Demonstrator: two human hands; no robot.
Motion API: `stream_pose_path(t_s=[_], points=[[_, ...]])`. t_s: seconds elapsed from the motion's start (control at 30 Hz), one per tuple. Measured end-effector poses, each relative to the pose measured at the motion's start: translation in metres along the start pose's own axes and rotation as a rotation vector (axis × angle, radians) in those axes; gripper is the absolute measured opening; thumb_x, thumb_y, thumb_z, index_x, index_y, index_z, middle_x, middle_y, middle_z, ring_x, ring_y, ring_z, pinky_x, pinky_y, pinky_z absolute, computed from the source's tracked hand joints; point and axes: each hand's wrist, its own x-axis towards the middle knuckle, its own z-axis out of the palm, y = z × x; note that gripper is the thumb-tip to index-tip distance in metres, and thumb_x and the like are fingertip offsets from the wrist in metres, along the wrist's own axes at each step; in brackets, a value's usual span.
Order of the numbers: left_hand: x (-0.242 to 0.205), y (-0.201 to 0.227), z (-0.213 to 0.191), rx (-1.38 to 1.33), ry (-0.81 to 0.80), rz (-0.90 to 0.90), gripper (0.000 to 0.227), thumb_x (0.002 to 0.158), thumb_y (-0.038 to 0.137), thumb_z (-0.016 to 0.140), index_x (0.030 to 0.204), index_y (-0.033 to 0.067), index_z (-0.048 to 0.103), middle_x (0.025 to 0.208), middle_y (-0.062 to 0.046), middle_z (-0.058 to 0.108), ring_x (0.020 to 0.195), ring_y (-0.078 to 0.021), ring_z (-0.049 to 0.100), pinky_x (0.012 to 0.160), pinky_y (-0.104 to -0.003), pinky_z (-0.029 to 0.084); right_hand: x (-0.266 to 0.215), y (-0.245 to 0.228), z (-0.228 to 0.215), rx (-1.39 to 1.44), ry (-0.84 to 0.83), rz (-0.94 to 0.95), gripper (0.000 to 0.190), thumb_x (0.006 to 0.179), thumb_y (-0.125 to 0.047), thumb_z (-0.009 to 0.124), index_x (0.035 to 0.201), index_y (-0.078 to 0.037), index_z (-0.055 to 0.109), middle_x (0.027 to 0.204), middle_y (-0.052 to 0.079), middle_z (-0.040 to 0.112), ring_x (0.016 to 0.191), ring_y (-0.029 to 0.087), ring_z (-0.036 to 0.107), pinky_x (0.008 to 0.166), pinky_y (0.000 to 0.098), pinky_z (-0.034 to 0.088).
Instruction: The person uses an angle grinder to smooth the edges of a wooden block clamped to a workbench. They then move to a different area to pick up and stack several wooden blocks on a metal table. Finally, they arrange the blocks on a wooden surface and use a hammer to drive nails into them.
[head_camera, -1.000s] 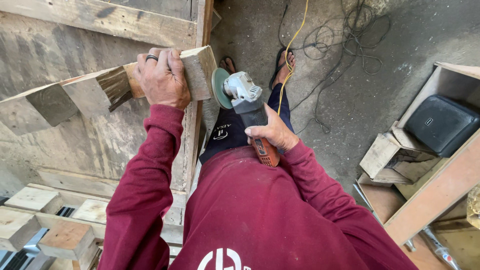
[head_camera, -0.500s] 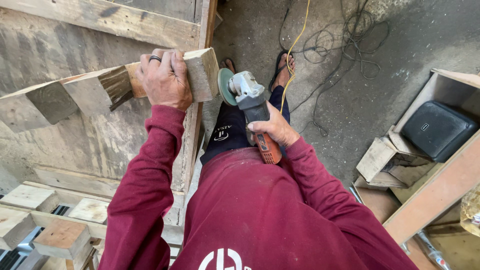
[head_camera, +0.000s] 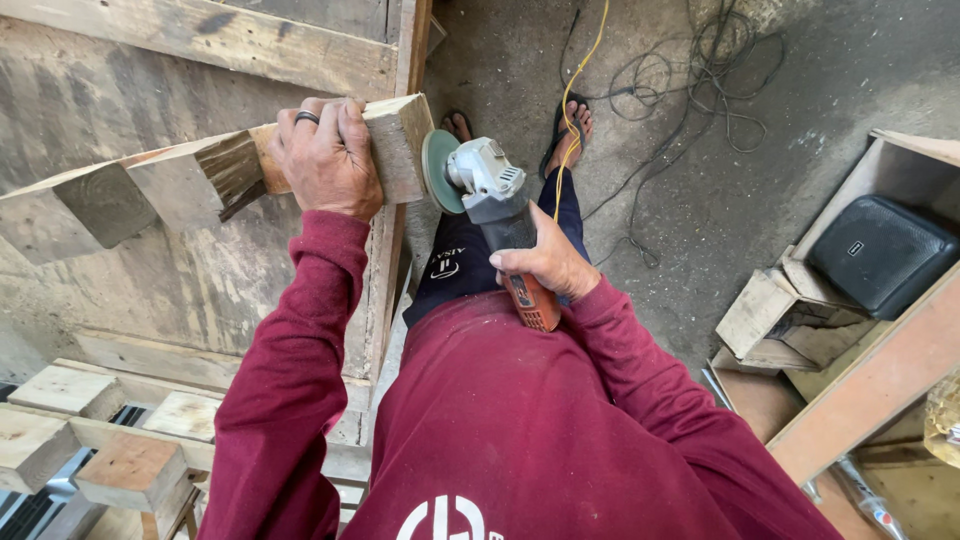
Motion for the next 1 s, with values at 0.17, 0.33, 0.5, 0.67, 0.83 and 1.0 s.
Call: stream_pose_path(t_s=[0.17, 0.33, 0.5, 0.67, 0.83, 1.0], points=[[-0.003, -0.001, 0.003, 0.009, 0.002, -0.003, 0.039, 0.117, 0.033, 0.045, 0.105, 0.0089, 0.073, 0.106, -0.007, 0.066, 0.102, -0.0284, 0.054, 0.099, -0.046, 0.040, -0.001, 0.005, -0.005, -0.015, -0.011, 0.026, 0.078, 0.075, -0.017, 0.079, 0.141, -0.002, 0.041, 0.091, 0.010, 0.064, 0.071, 0.018, 0.070, 0.067, 0.0350, 0.062], [0.000, 0.000, 0.001, 0.005, -0.006, -0.006, 0.039, 0.117, 0.033, 0.044, 0.105, 0.0092, 0.072, 0.105, -0.006, 0.066, 0.103, -0.0281, 0.054, 0.100, -0.047, 0.039, 0.004, 0.004, -0.007, -0.001, -0.003, 0.038, 0.075, 0.076, -0.016, 0.077, 0.141, -0.003, 0.041, 0.087, 0.010, 0.064, 0.067, 0.019, 0.069, 0.064, 0.0352, 0.060], [0.000, 0.001, 0.000, 0.007, -0.007, -0.007, 0.038, 0.117, 0.031, 0.044, 0.105, 0.0099, 0.072, 0.107, -0.006, 0.066, 0.105, -0.0280, 0.054, 0.102, -0.048, 0.038, 0.008, 0.011, -0.011, 0.035, -0.022, 0.013, 0.067, 0.078, -0.015, 0.077, 0.135, -0.001, 0.045, 0.086, 0.009, 0.063, 0.068, 0.019, 0.068, 0.063, 0.0351, 0.058], [0.000, 0.002, -0.002, 0.004, -0.018, -0.006, 0.036, 0.117, 0.030, 0.044, 0.107, 0.0094, 0.072, 0.108, -0.007, 0.066, 0.106, -0.0290, 0.054, 0.102, -0.049, 0.038, 0.016, 0.023, -0.019, 0.048, 0.010, 0.038, 0.067, 0.076, -0.015, 0.077, 0.134, -0.003, 0.046, 0.086, 0.007, 0.062, 0.065, 0.018, 0.066, 0.060, 0.0342, 0.057], [0.002, 0.003, -0.004, -0.018, -0.015, -0.028, 0.035, 0.115, 0.030, 0.047, 0.106, 0.0098, 0.074, 0.108, -0.007, 0.067, 0.104, -0.0292, 0.055, 0.100, -0.047, 0.038, 0.035, 0.022, -0.028, 0.001, 0.058, -0.052, 0.064, 0.080, -0.016, 0.077, 0.134, 0.000, 0.048, 0.092, 0.006, 0.060, 0.072, 0.016, 0.064, 0.065, 0.0334, 0.058], [0.002, 0.002, -0.004, -0.021, 0.033, -0.005, 0.034, 0.116, 0.031, 0.049, 0.107, 0.0105, 0.074, 0.107, -0.007, 0.067, 0.103, -0.0287, 0.056, 0.100, -0.046, 0.041, 0.022, 0.013, -0.030, 0.079, 0.058, 0.046, 0.070, 0.071, -0.022, 0.076, 0.132, -0.006, 0.046, 0.090, 0.007, 0.057, 0.063, 0.019, 0.065, 0.058, 0.0344, 0.059]])
